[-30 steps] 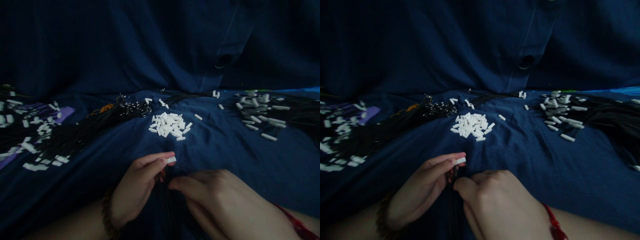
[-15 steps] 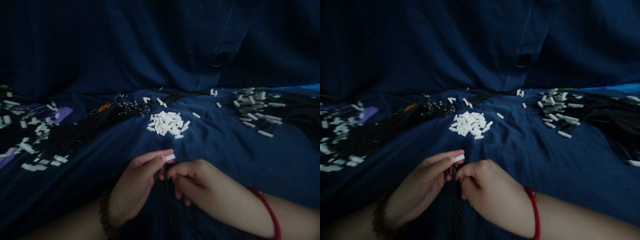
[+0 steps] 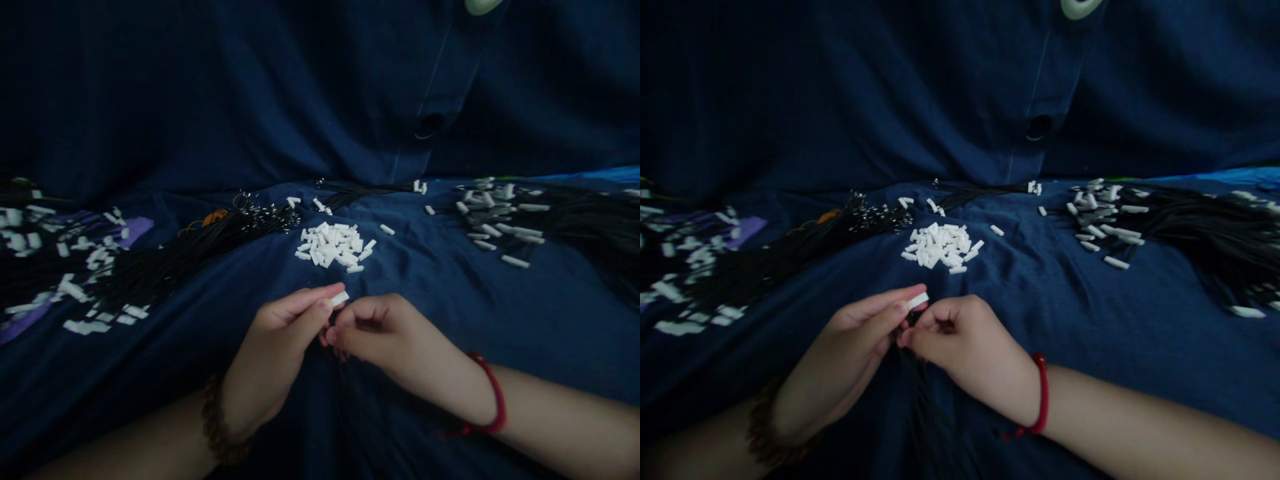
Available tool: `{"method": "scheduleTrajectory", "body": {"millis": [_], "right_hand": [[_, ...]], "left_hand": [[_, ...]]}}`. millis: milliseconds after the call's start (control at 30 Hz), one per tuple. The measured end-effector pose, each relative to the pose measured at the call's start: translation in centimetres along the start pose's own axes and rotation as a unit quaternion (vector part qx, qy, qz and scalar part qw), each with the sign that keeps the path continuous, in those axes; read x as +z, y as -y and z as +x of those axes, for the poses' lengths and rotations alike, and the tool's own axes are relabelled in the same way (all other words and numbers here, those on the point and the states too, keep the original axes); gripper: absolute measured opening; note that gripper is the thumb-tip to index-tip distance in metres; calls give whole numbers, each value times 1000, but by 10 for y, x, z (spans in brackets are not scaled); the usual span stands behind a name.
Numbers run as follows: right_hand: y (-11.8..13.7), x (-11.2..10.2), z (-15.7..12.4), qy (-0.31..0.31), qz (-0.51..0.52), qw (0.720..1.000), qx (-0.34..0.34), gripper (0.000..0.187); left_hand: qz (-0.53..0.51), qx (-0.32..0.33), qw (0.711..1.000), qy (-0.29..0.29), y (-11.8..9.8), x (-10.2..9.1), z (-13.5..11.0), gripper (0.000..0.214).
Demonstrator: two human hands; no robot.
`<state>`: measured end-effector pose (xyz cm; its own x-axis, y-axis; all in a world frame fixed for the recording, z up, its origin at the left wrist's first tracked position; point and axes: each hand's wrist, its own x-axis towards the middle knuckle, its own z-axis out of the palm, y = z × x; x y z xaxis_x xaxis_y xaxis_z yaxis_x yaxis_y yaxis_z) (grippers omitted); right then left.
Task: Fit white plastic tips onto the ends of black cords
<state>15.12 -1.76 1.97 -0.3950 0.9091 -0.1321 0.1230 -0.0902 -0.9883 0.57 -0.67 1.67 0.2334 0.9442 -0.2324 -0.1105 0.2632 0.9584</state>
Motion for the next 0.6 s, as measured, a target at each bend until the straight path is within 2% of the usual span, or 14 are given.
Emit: {"method": "scheduleTrajectory", "body": {"millis": [167, 400, 533, 600], "right_hand": [[5, -3, -2, -5, -19, 1000, -10, 15], [11, -4, -4, 56, 51, 992, 99, 16], [14, -13, -27, 81, 73, 981, 163, 13], [9, -23, -50, 78, 19, 979, 185, 14]], "left_hand": [[-5, -5, 1000, 4, -2, 1, 0, 25], [36, -2, 999, 33, -1, -2, 1, 27], [42, 6, 999, 23, -2, -5, 4, 24], [35, 7, 999, 8, -3, -6, 6, 22]]}}
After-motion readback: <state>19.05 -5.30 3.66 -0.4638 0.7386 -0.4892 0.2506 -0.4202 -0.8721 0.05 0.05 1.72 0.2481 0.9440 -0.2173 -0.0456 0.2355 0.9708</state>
